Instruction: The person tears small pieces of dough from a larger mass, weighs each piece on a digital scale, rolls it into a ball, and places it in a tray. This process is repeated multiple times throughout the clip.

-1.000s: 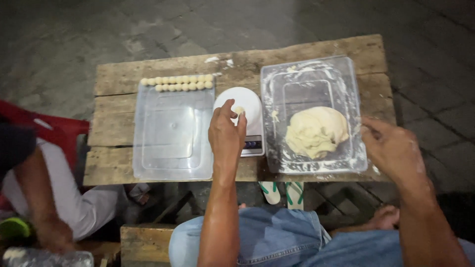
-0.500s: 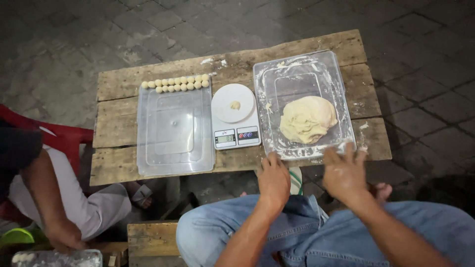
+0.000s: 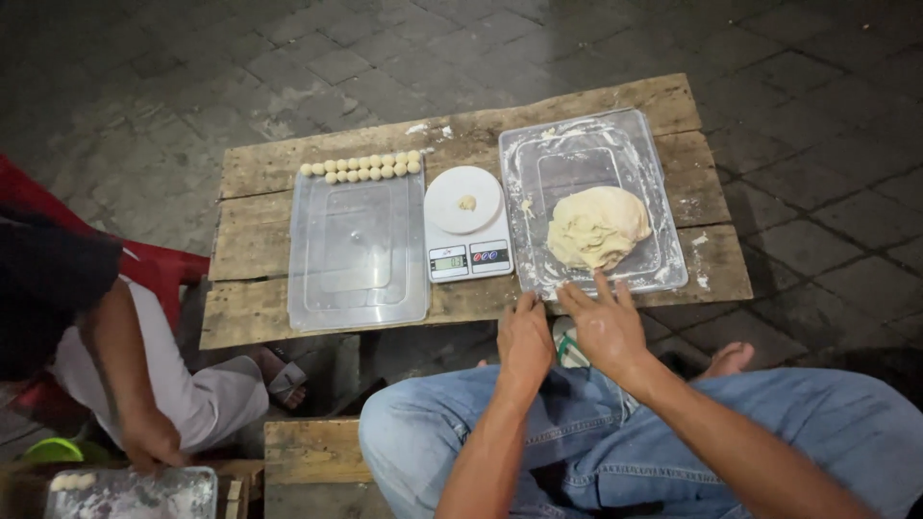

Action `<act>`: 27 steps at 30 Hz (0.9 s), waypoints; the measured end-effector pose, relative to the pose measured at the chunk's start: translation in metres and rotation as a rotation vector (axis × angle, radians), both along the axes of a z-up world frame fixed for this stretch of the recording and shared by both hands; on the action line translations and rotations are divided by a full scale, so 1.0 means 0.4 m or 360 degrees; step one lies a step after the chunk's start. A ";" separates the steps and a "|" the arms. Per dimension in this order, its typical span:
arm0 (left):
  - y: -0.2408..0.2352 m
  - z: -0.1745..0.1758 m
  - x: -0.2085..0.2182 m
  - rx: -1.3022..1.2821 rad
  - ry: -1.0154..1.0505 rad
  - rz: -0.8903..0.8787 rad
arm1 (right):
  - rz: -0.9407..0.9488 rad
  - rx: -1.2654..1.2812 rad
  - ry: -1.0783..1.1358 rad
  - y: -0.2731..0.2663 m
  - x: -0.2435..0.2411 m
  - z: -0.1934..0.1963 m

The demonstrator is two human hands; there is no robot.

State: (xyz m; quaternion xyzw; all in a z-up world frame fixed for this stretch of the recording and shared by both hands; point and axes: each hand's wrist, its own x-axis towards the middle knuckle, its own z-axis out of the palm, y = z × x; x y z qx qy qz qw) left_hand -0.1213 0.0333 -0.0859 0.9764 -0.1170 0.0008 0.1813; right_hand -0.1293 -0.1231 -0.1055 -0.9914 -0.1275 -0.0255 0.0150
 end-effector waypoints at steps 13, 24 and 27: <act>-0.014 -0.025 -0.012 0.0078 -0.0123 0.0093 | -0.0088 -0.0142 -0.0041 -0.071 -0.006 0.010; -0.030 -0.005 -0.011 0.0190 0.0010 0.0074 | -0.0357 0.0069 -0.0463 -0.110 0.020 0.049; -0.035 0.006 -0.007 0.0217 0.0209 0.0031 | -0.0285 -0.0218 -0.0155 -0.112 -0.034 0.044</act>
